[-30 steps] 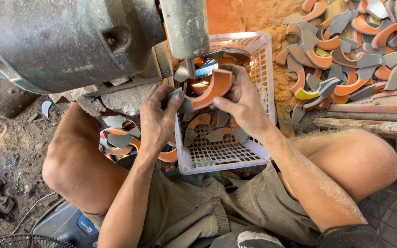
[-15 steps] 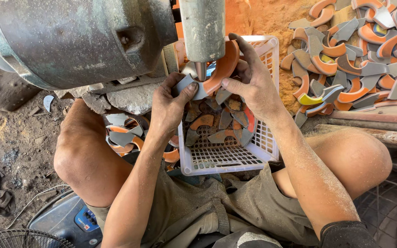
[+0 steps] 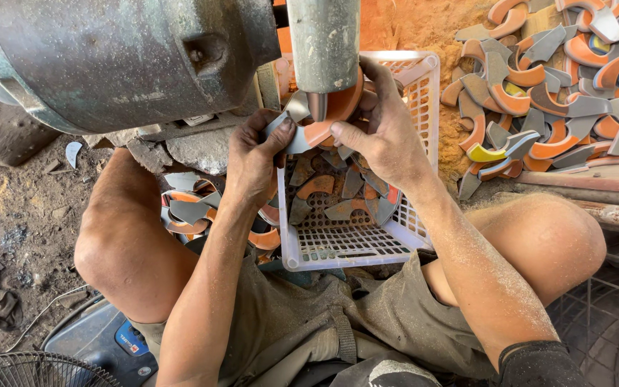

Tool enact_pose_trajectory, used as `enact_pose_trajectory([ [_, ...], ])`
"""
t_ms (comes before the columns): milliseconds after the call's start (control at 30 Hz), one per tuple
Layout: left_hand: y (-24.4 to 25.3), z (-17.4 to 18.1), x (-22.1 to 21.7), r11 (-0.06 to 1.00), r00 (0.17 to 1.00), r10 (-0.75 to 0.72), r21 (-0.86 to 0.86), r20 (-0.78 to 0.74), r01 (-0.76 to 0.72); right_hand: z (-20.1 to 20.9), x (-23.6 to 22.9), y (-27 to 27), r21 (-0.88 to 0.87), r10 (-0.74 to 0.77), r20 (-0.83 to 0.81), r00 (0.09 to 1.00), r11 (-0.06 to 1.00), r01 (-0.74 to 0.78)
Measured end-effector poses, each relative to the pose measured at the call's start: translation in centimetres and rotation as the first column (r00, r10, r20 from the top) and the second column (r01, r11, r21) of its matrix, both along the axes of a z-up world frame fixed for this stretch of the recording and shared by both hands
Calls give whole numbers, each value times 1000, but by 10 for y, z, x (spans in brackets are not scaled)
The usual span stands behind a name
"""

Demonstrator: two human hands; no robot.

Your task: The person sits on the ground and uses a grinding machine to smooth the edges of orange and gray slipper soles. They pick up each sole from a white basket, press it against the rotating grinding wheel, and place it back into the basket.

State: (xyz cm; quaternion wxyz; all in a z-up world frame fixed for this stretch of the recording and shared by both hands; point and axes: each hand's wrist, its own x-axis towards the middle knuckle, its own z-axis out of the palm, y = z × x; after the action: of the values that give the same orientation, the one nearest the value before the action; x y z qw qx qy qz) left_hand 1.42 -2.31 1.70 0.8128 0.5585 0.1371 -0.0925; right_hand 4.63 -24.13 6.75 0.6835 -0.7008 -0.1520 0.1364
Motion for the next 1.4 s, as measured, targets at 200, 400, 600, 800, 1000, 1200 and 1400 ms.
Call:
enact_pose_trajectory([
  [200, 6, -6, -3, 997, 1000, -16, 76, -24, 17, -1, -7, 8, -19, -13, -17, 1000, 1000, 13],
  [400, 10, -14, -7, 999, 999, 1, -37, -40, -3, 0, -15, 13, -104, -41, -52, 998, 994, 35],
  [600, 16, -24, -9, 1000, 998, -24, 15, -57, 24, -7, -24, 16, -95, -46, -74, 996, 995, 39],
  [800, 20, -19, -14, 998, 996, -41, 41, -84, 44, -9, -32, 15, -89, -40, -33, 999, 995, 37],
  [1000, 23, 11, -35, 880, 991, -115, 471, 73, 67, -16, -46, 8, 13, 5, -160, 987, 1000, -3],
  [1200, 22, 34, -40, 494, 951, -244, 868, 188, -45, -35, -39, -9, -325, 94, -180, 979, 934, -149],
  [1400, 74, 41, -51, -140, 890, -351, 956, -292, 259, -111, -36, -39, -780, 174, -321, 931, 510, -364],
])
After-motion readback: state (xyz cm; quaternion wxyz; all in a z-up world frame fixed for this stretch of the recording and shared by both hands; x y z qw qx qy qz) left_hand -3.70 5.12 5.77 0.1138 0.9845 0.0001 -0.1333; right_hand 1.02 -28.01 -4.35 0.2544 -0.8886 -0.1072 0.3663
